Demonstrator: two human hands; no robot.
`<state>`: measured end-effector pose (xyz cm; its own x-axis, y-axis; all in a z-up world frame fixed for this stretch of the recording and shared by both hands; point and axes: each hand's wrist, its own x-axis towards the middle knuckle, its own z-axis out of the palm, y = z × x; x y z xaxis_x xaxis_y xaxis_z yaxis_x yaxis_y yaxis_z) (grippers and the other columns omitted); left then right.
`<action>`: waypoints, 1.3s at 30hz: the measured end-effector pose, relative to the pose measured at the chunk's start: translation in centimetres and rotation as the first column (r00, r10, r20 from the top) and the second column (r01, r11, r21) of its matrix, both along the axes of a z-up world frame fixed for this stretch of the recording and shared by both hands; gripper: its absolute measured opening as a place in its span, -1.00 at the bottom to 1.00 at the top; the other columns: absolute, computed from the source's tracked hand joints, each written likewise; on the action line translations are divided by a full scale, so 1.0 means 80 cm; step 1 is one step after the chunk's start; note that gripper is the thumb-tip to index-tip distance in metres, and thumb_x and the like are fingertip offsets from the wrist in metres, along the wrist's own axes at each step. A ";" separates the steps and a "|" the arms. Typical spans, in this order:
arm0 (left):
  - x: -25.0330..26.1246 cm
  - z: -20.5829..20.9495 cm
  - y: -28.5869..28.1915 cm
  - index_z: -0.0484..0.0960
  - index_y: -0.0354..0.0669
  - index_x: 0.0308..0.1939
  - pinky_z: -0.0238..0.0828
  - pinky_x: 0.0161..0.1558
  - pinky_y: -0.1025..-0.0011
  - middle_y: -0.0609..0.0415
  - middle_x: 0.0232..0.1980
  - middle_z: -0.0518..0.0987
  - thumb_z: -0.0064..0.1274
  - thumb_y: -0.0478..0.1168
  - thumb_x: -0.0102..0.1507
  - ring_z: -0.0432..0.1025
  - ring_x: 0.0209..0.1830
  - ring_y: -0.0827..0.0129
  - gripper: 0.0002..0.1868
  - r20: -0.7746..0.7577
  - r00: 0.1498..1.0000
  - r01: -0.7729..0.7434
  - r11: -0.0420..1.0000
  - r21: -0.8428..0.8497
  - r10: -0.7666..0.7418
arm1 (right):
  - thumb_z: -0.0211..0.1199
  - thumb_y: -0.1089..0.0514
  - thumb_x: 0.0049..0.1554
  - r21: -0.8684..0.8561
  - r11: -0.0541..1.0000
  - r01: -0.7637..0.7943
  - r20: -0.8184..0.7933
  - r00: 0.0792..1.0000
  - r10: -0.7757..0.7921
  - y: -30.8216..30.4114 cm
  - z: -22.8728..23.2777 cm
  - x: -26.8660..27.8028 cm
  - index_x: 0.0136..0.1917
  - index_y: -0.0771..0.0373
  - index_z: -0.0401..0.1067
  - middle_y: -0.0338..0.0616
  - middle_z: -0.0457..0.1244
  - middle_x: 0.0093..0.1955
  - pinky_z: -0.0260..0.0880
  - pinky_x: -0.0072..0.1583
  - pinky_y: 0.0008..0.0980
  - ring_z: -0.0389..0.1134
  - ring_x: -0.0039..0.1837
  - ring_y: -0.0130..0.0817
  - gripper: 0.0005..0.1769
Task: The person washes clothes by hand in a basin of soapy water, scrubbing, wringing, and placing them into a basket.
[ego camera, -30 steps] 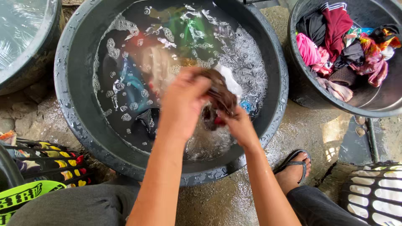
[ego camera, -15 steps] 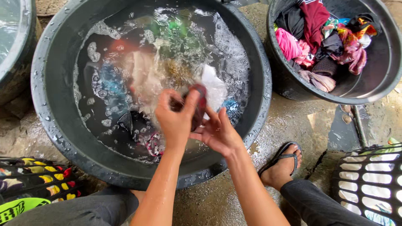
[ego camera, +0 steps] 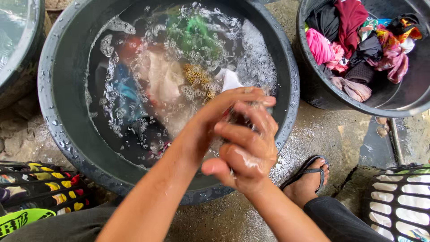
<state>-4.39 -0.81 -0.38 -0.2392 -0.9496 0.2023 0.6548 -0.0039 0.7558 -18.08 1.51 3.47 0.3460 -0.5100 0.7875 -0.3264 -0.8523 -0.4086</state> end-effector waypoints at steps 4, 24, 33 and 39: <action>-0.016 0.027 -0.059 0.51 -0.16 -0.50 0.34 -0.41 0.39 0.17 -0.48 0.49 0.31 -0.24 0.10 0.37 -0.48 0.43 -0.76 0.424 0.765 0.297 0.849 0.437 -0.485 | 0.45 -0.35 0.06 -0.211 0.932 -0.296 -0.161 0.951 0.265 -0.005 -0.017 -0.014 -0.32 0.07 0.42 -0.27 0.34 -0.01 0.25 0.22 -0.01 0.36 0.20 -0.01 -0.49; -0.050 -0.162 -0.001 0.72 -0.16 -0.28 0.53 -0.21 -0.04 -0.26 -0.23 0.65 0.02 -0.34 0.14 0.58 -0.22 -0.17 -0.83 0.986 -0.165 -0.195 0.980 -0.032 -0.001 | 0.01 0.04 0.30 0.399 0.794 -0.459 -0.426 0.674 0.604 0.020 -0.356 0.021 0.46 0.42 0.17 0.00 0.20 0.31 0.10 0.40 -0.14 0.20 0.40 -0.10 -0.43; 0.077 -0.091 -0.068 0.67 -0.33 -0.26 0.45 -0.41 0.27 -0.02 -0.29 0.60 -0.10 0.61 0.24 0.47 -0.41 0.27 -0.06 0.556 0.776 -0.242 0.674 0.698 -0.297 | 0.48 -0.07 -0.01 0.140 0.973 -0.181 -0.256 0.943 0.212 -0.042 -0.065 -0.031 0.10 0.14 0.33 0.01 0.26 0.22 0.30 0.27 -0.07 0.25 0.29 -0.09 -0.47; 0.023 -0.074 -0.052 0.44 -0.15 0.20 0.65 -0.36 0.14 -0.08 -0.29 0.68 -0.36 0.65 0.04 0.58 -0.37 0.17 0.06 0.284 0.882 0.058 0.684 0.727 -0.376 | 0.37 0.16 0.07 0.970 0.062 -0.237 0.237 0.971 0.016 -0.098 -0.067 -0.093 0.40 0.19 0.25 -0.13 0.37 0.10 0.47 -0.12 -0.39 0.41 -0.06 -0.36 -0.34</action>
